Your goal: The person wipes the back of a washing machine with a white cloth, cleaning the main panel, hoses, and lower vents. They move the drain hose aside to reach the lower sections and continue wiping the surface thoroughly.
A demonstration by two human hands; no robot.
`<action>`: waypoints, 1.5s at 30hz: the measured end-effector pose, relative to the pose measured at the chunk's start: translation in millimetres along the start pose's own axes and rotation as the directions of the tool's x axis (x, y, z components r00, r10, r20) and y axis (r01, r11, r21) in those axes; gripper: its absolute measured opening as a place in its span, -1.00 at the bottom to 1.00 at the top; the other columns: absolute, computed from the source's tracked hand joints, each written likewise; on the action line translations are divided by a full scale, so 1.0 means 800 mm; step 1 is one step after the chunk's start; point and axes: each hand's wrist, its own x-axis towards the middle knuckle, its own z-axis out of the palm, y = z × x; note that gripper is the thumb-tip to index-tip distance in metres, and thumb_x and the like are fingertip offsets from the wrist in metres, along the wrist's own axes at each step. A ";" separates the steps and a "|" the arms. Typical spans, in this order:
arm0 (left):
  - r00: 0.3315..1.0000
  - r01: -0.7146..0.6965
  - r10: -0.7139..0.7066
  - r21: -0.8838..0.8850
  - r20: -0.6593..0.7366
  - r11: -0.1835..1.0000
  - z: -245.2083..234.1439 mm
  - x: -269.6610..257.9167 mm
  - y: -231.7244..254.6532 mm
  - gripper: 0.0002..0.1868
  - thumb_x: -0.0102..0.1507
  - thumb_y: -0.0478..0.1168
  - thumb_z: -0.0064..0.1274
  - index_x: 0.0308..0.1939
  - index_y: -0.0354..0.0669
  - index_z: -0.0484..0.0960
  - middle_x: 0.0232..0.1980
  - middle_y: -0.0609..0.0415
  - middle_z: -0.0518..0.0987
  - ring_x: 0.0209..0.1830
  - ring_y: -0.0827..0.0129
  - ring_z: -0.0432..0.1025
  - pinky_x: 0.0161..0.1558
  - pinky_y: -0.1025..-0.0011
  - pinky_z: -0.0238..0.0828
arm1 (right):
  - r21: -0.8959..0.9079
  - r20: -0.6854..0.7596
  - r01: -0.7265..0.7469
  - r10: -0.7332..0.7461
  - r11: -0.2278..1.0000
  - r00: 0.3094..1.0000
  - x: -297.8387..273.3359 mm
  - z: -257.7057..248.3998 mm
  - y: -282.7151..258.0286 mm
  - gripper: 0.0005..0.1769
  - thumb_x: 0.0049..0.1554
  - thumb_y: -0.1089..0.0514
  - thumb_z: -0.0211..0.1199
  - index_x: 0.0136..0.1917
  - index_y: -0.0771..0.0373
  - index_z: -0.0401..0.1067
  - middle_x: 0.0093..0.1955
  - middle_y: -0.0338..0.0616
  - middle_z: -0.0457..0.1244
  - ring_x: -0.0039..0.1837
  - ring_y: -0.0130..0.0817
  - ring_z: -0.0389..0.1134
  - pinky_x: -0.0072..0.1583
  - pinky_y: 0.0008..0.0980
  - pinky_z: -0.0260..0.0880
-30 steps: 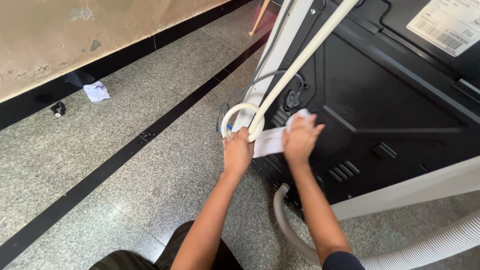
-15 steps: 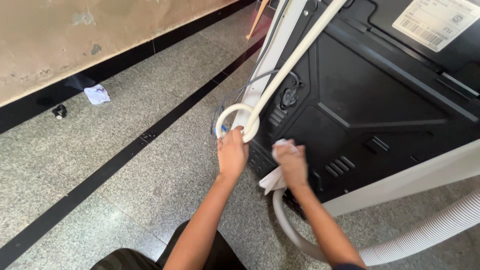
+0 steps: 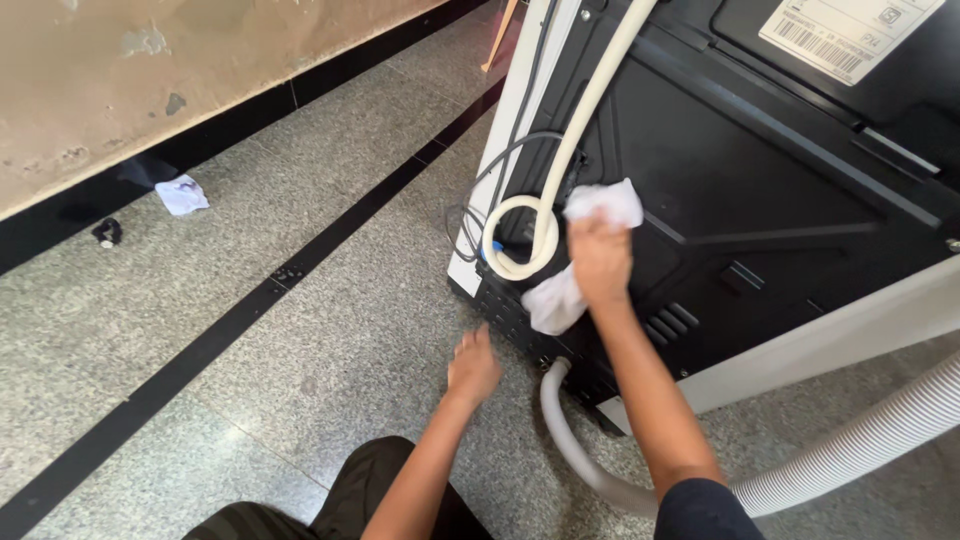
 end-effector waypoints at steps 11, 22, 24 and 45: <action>0.999 0.013 -0.017 -0.108 -0.035 0.994 -0.038 -0.029 -0.067 -0.56 0.32 -0.17 -0.16 0.27 -0.20 0.45 0.20 -0.30 0.54 0.20 -0.16 0.45 0.22 0.06 0.35 | 0.231 0.346 0.254 -0.324 0.939 0.881 -0.218 0.010 -0.088 -0.48 0.10 0.14 0.10 0.32 0.29 0.39 0.38 -0.12 0.22 0.61 -0.18 0.04 0.49 0.15 -0.01; 0.989 -0.122 0.099 -0.236 -0.108 0.964 -0.048 -0.023 -0.028 -0.58 0.28 -0.15 -0.04 0.20 -0.20 0.52 0.10 -0.23 0.63 0.11 -0.06 0.54 0.14 0.14 0.43 | 0.295 -0.361 -0.594 0.663 0.748 0.655 0.001 -0.141 0.134 -0.46 0.32 0.21 0.01 0.48 0.56 0.31 0.41 0.25 0.17 0.61 0.56 -0.41 0.51 0.64 -0.55; 0.992 -0.115 0.095 -0.254 -0.087 0.960 -0.044 -0.022 -0.017 -0.57 0.28 -0.15 -0.03 0.20 -0.19 0.52 0.09 -0.21 0.64 0.11 -0.04 0.54 0.14 0.15 0.43 | 0.209 -0.434 -0.636 0.653 0.743 0.621 0.043 -0.131 0.138 -0.48 0.40 0.18 0.04 0.55 0.46 0.28 0.62 0.25 0.09 0.64 0.46 -0.41 0.51 0.61 -0.60; 0.994 -0.110 0.106 -0.380 -0.030 0.918 -0.062 -0.031 -0.014 -0.57 0.31 -0.07 0.04 0.20 -0.19 0.55 0.02 -0.12 0.68 0.04 0.10 0.60 0.08 0.25 0.48 | 0.074 -0.077 -0.495 0.500 0.866 0.863 -0.241 -0.021 0.051 -0.29 0.23 0.14 0.04 0.64 0.27 0.21 0.60 0.35 0.00 0.59 0.70 -0.30 0.51 0.60 -0.49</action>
